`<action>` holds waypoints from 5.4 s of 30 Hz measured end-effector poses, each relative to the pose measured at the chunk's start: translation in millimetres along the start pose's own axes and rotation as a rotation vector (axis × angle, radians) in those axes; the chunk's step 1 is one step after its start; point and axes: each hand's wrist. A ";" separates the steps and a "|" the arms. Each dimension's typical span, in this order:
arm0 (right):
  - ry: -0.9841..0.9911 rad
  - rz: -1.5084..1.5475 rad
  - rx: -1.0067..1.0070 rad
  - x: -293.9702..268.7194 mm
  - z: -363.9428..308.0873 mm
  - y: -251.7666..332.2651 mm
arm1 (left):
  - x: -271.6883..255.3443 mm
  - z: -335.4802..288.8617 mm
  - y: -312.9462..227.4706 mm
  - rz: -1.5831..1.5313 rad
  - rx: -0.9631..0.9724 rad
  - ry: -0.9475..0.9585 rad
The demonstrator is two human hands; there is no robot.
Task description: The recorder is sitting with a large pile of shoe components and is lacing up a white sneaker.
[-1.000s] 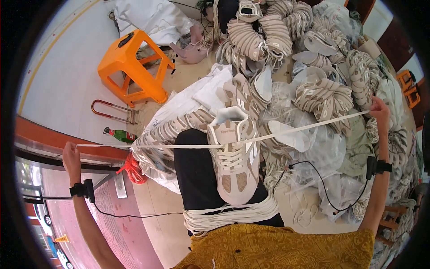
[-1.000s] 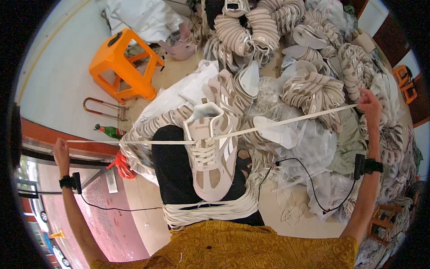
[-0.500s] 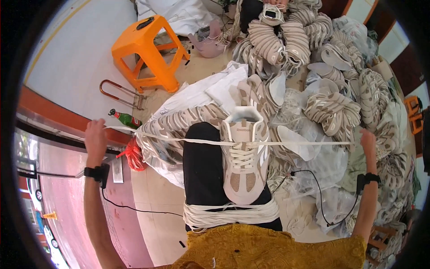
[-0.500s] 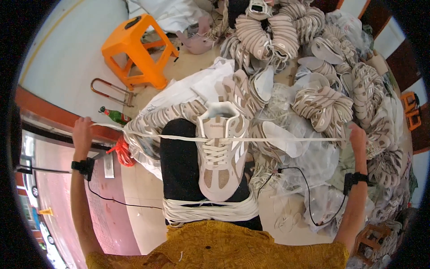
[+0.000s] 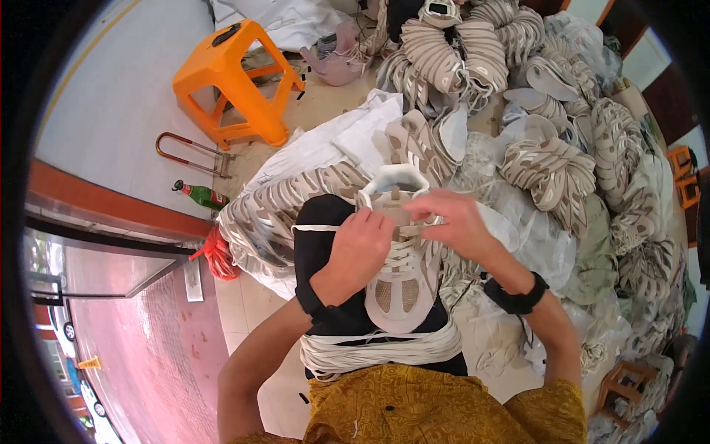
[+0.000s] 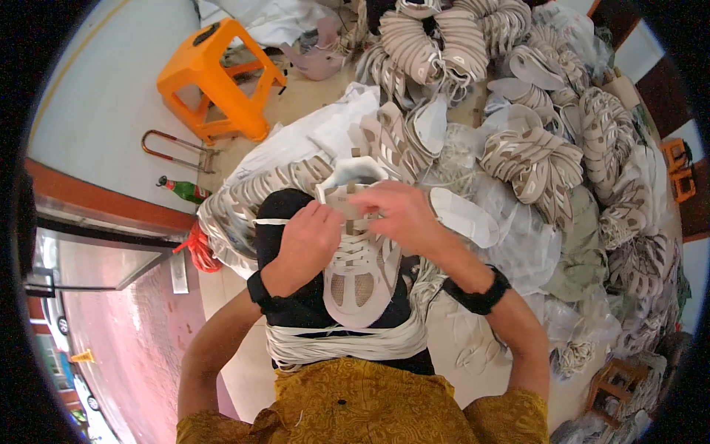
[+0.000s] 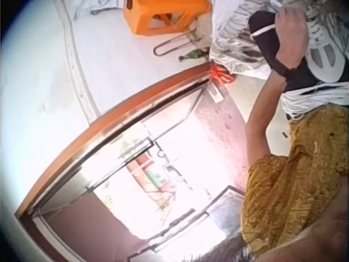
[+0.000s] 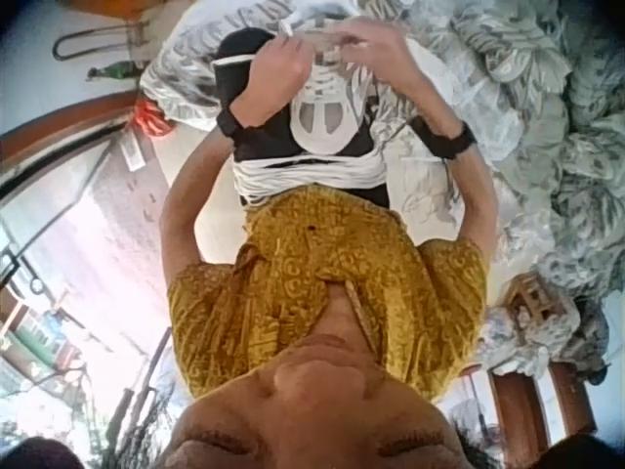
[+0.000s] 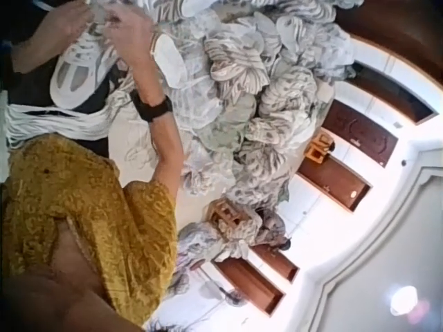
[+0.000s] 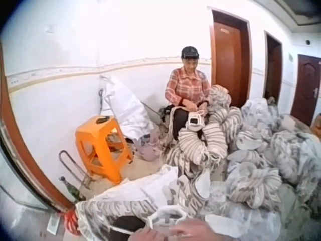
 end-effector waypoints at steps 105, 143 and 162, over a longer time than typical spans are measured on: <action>0.307 -0.265 0.113 18.9 7.4 -6.2 | -72.1 -5.4 69.7 -0.029 -0.304 -0.027; 0.069 -0.495 -0.013 32.3 -8.6 -2.5 | -5.6 16.0 25.7 -0.146 0.064 0.135; 0.396 0.847 0.716 16.6 4.8 -26.0 | -4.0 20.7 29.4 -0.229 0.091 0.228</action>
Point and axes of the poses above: each hand's wrist, its own z-axis towards the middle knuckle, its own x-axis out of the palm, y = z × x, and after that the axes turned 1 degree about -x, right-handed
